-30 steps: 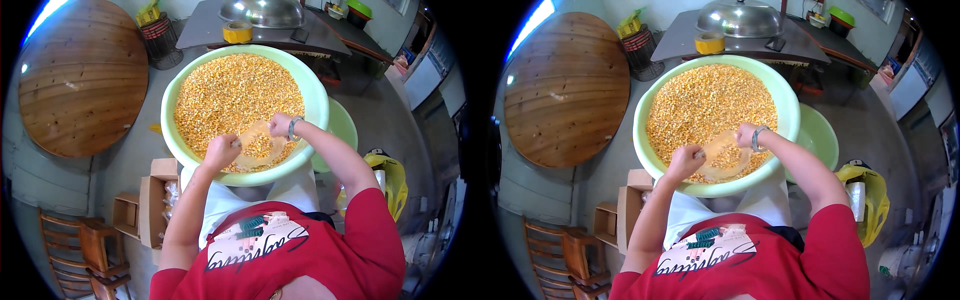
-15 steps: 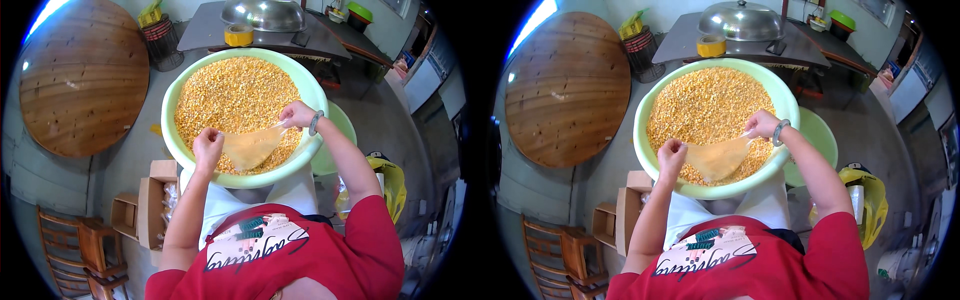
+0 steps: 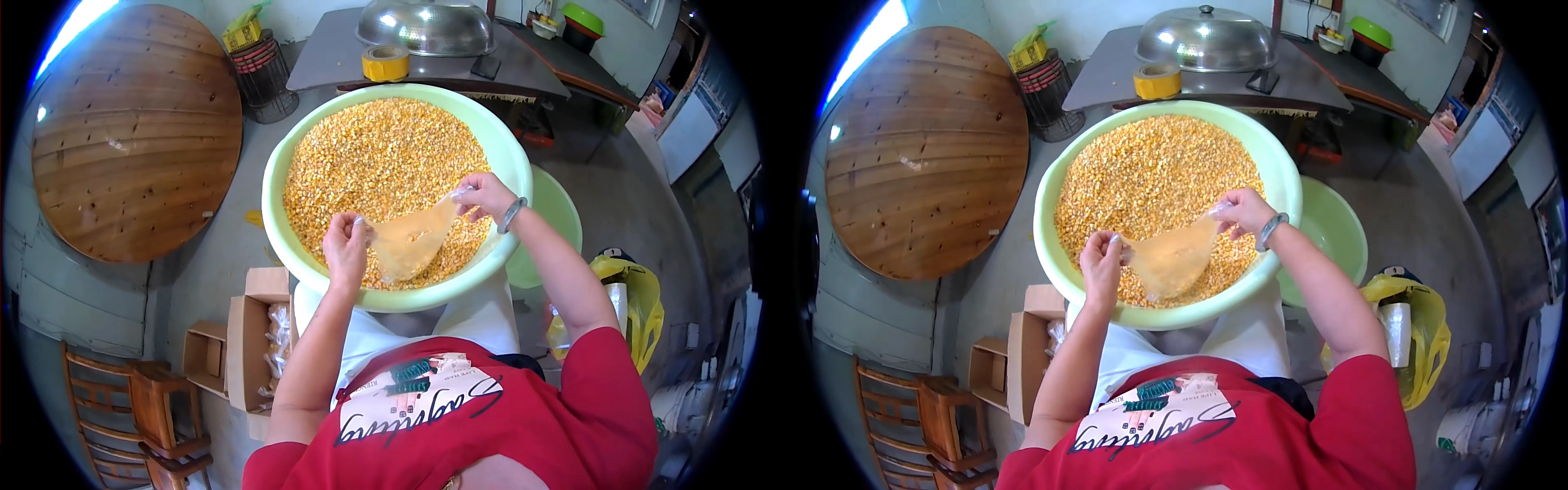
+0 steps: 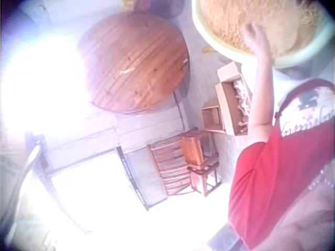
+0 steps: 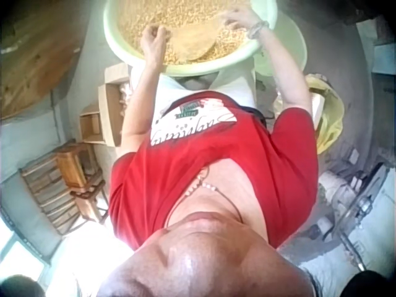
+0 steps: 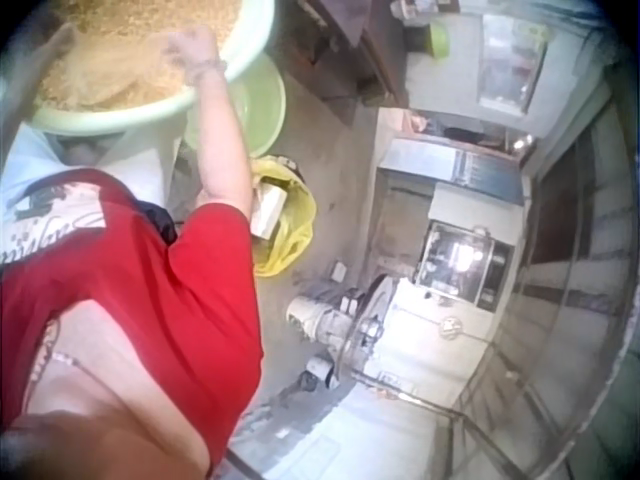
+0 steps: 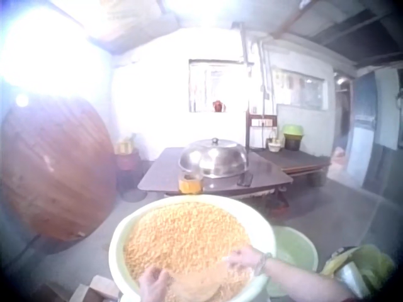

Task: The person fills small plastic bags with dried corn from a large basin by hand, then places the filled bags into a cardboard box.

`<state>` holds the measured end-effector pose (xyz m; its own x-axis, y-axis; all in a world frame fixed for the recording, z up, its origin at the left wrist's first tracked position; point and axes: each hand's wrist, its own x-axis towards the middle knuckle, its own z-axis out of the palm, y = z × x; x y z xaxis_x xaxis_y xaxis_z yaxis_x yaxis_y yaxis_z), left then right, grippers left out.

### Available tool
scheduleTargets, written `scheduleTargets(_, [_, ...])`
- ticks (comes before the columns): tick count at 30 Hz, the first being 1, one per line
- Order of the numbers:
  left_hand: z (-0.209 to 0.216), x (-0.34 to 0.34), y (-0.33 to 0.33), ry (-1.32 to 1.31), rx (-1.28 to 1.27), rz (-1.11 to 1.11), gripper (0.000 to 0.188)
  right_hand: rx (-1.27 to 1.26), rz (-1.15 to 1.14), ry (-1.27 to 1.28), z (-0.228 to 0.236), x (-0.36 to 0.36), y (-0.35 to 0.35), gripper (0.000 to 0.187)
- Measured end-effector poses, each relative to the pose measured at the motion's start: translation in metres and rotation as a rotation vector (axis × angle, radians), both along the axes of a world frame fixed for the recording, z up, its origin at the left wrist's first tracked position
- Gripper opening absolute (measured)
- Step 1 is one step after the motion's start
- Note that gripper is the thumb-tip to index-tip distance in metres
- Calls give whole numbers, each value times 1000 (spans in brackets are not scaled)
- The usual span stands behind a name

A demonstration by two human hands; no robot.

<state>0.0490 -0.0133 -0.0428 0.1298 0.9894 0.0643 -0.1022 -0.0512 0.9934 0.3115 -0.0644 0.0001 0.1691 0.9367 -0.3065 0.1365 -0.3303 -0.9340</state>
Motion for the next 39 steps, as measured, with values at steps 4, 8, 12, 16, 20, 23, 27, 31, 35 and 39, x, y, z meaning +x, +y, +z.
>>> scheduleTargets(4, [0,-2,3,-151,-126,-99,11,158,-63,247,-4,-17,0,9])
scheduleTargets(8, [1,-13,10,80,-11,8,14,259,39,287,11,-40,-4,8])
scheduleTargets(12, [2,-26,17,298,104,95,19,278,296,44,39,-91,-9,5])
scheduleTargets(16, [9,-36,19,693,501,205,19,224,130,248,15,-80,6,9])
scheduleTargets(20, [13,-48,22,801,599,176,16,173,143,437,13,-75,-1,13])
scheduleTargets(23, [28,-41,15,732,379,25,16,164,117,468,15,-79,-2,11])
scheduleTargets(27, [25,-51,20,917,472,14,13,258,-170,539,23,-76,4,9])
scheduleTargets(31, [-9,-58,31,1109,529,78,10,394,121,360,55,-136,-7,8])
scheduleTargets(35, [2,-54,26,1139,404,42,10,230,-148,475,31,-103,15,10])
scheduleTargets(39, [6,-58,26,1057,373,-39,13,332,-76,462,37,-124,2,9])
